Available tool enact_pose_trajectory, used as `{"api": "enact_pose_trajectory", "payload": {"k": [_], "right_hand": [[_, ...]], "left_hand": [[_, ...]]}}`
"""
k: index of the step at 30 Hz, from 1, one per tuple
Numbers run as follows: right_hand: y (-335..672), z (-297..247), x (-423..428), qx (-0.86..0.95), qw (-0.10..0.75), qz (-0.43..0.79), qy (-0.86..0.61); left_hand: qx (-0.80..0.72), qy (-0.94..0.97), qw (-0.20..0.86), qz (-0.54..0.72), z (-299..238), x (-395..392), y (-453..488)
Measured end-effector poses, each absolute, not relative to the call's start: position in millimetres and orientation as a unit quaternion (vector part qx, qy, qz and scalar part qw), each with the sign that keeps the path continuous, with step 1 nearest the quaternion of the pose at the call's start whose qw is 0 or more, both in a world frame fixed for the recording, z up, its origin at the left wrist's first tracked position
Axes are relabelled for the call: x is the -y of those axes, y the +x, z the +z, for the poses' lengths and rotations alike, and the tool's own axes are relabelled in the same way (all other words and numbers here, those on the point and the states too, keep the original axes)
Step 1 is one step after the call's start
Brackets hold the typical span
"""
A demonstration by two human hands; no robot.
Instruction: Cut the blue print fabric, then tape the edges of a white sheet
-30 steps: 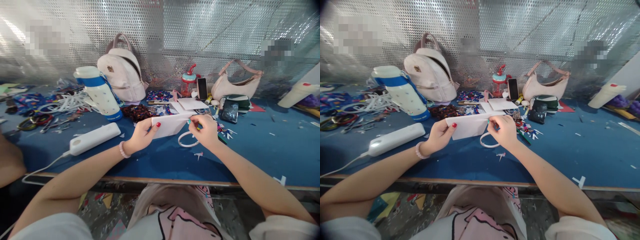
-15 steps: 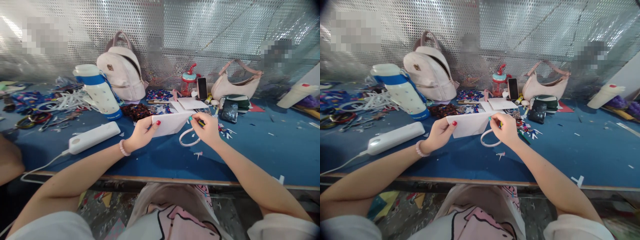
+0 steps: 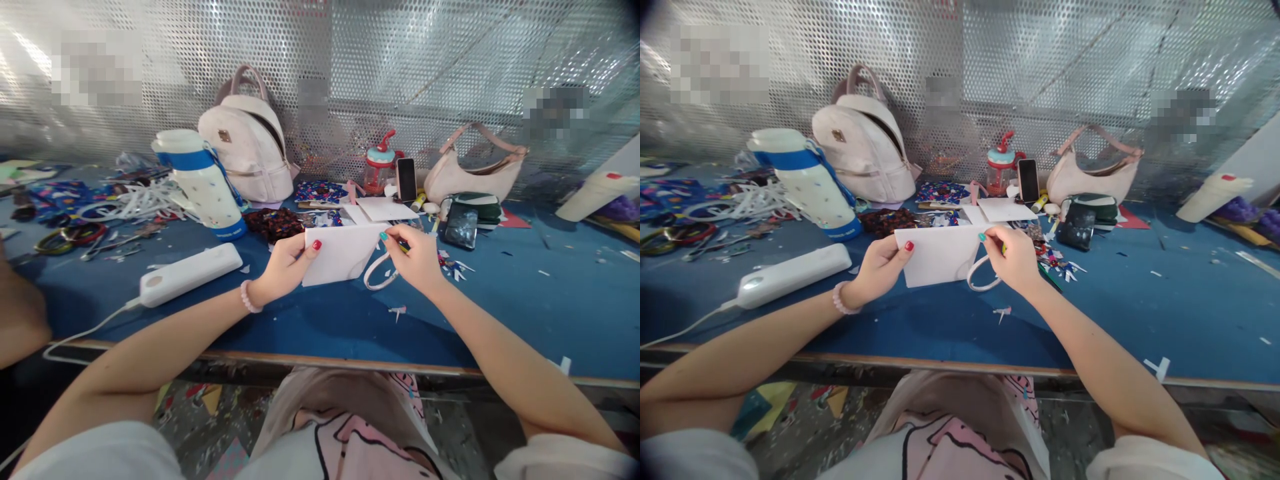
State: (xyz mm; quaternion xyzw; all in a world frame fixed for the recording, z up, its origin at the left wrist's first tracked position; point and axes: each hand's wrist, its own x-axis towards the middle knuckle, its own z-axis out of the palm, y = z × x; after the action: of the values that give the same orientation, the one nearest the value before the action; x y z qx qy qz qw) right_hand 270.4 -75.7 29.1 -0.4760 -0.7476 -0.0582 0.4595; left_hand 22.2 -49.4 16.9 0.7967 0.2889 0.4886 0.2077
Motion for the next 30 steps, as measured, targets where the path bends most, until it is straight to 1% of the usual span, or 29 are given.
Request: {"api": "enact_pose_trajectory", "payload": {"k": [7, 13, 16, 20, 24, 26, 30], "right_hand": [[270, 28, 76, 0.760, 0.458, -0.035, -0.460], [265, 27, 79, 0.761, 0.473, 0.057, -0.440], [264, 25, 80, 0.751, 0.480, 0.095, -0.443], [263, 22, 80, 0.743, 0.480, 0.123, -0.451], [263, 21, 81, 0.735, 0.478, 0.193, -0.440], [262, 22, 81, 0.725, 0.481, 0.229, -0.437], [260, 25, 82, 0.709, 0.482, 0.278, -0.433]], "left_hand": [[-0.281, 0.792, 0.223, 0.494, 17, 48, 22], [-0.297, 0.763, 0.263, 0.511, 13, 48, 21], [-0.285, 0.745, 0.309, 0.519, 12, 48, 22], [-0.260, 0.703, 0.412, 0.518, 12, 47, 23], [-0.255, 0.664, 0.489, 0.505, 13, 44, 24], [-0.265, 0.651, 0.509, 0.497, 12, 42, 24], [-0.303, 0.646, 0.506, 0.486, 11, 40, 25]]}}
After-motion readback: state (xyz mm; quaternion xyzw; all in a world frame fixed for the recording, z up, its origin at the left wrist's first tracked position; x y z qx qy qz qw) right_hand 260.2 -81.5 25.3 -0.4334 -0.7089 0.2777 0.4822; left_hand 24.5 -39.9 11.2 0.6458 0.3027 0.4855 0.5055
